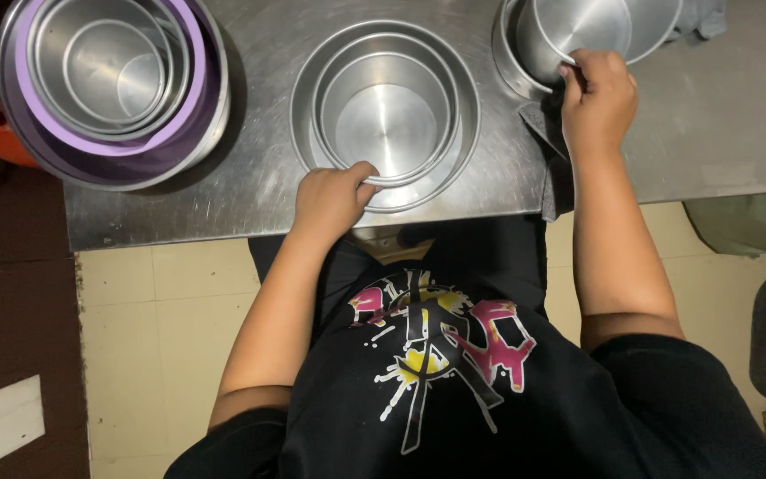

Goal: The recorder is wiping down and stacking various sizes of round metal cake tins on a prep table.

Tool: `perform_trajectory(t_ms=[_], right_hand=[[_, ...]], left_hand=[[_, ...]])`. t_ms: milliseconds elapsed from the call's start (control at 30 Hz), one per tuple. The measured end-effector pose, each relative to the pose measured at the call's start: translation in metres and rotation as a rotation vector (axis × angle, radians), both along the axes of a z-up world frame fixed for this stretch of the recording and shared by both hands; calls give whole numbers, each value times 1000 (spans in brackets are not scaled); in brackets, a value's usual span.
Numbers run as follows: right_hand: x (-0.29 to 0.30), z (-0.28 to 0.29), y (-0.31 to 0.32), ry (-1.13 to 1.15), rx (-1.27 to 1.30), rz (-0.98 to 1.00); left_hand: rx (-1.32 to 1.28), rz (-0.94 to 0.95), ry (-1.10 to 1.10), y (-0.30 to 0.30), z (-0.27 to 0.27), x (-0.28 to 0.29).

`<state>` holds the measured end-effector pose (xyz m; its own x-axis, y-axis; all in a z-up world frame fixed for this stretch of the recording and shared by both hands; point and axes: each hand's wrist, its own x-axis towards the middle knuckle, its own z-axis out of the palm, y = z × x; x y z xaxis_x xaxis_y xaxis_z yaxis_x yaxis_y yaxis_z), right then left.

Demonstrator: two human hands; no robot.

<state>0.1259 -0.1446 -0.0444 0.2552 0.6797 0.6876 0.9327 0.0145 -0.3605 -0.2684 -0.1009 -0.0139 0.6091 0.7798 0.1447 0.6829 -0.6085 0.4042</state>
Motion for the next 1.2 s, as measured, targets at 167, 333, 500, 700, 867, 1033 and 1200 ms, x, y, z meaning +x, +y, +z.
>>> perform_trajectory(t_ms=[167,333,500,700,867,1033,1200], right_hand=[[3,-15,9,-25,-63,2],[-22,9,1,-6,-162,-15],[-43,0,-11,94,-22,-8],[-101,7,-6,617,-420,238],[-128,9,-3,512,-486,270],[-131,3,-7,674,-550,181],[-127,-17,-8,644,-439,245]], left_hand=[[-2,4,0,1,0,1],[-50,-9,25,-1,6,0],[-14,-30,-11,4,-1,-2],[50,-49,-106,-3,11,-1],[161,-31,-249,-9,-8,-3],[340,-13,-484,-14,-21,2],[334,-29,-491,-14,-17,1]])
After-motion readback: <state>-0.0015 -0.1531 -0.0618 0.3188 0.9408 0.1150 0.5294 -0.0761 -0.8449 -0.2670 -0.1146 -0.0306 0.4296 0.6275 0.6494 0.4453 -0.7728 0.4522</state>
